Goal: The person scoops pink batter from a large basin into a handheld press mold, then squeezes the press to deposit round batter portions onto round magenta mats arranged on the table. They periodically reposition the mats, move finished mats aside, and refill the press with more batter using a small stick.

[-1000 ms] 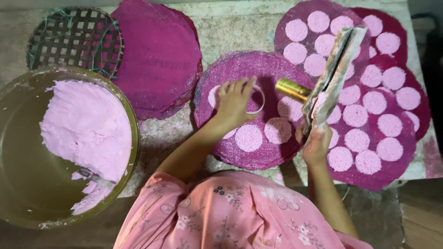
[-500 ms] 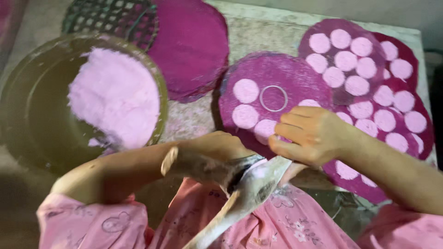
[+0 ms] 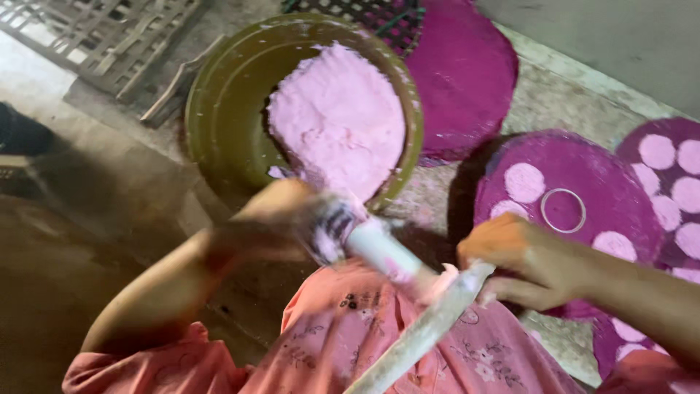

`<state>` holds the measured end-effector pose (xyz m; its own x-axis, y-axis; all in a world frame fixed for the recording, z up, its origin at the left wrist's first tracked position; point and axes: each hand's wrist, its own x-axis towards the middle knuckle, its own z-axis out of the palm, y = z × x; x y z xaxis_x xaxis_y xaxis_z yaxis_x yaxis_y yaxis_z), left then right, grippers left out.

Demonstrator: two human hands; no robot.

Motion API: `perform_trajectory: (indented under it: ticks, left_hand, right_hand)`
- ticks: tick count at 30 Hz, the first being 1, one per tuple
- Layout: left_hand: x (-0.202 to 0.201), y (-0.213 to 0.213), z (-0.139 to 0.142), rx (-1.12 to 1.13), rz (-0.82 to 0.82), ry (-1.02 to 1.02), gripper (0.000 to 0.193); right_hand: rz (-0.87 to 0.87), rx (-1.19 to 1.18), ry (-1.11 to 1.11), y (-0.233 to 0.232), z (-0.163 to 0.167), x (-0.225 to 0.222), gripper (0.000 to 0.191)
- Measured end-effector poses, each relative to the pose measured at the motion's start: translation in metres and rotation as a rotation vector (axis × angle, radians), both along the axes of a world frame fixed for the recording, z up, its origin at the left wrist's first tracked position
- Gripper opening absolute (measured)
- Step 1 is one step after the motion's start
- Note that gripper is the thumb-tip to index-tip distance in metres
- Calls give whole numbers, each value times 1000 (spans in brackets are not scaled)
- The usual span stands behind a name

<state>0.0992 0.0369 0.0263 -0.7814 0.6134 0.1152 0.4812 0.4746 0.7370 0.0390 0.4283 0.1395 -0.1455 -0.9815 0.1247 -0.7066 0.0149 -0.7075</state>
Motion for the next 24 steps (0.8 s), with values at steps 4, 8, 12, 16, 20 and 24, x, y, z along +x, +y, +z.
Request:
perform_trajectory:
  ticks: [4, 8, 12, 16, 20, 24]
  left_hand:
    - [-6, -89, -24, 561, 220, -799, 44]
    - [15, -72, -48, 1165, 33, -1176, 50]
    - [29, -62, -61, 1161, 315, -761, 33]
    - [20, -84, -64, 994, 664, -356, 20]
    - [17, -93, -69, 1007, 739, -276, 34]
    - [18, -98, -72, 1039, 740, -345, 28]
  right_hand:
    - [-75, 32, 691, -37, 17, -57, 25]
    - [77, 121, 1268, -90, 22, -105, 21]
    - [-385, -300, 1181, -144, -2, -95, 38]
    - [-432, 186, 361, -223, -101, -53, 33]
    - [-161, 478, 564, -257, -184, -40, 21]
    - [62, 696, 688, -233, -166, -80, 17]
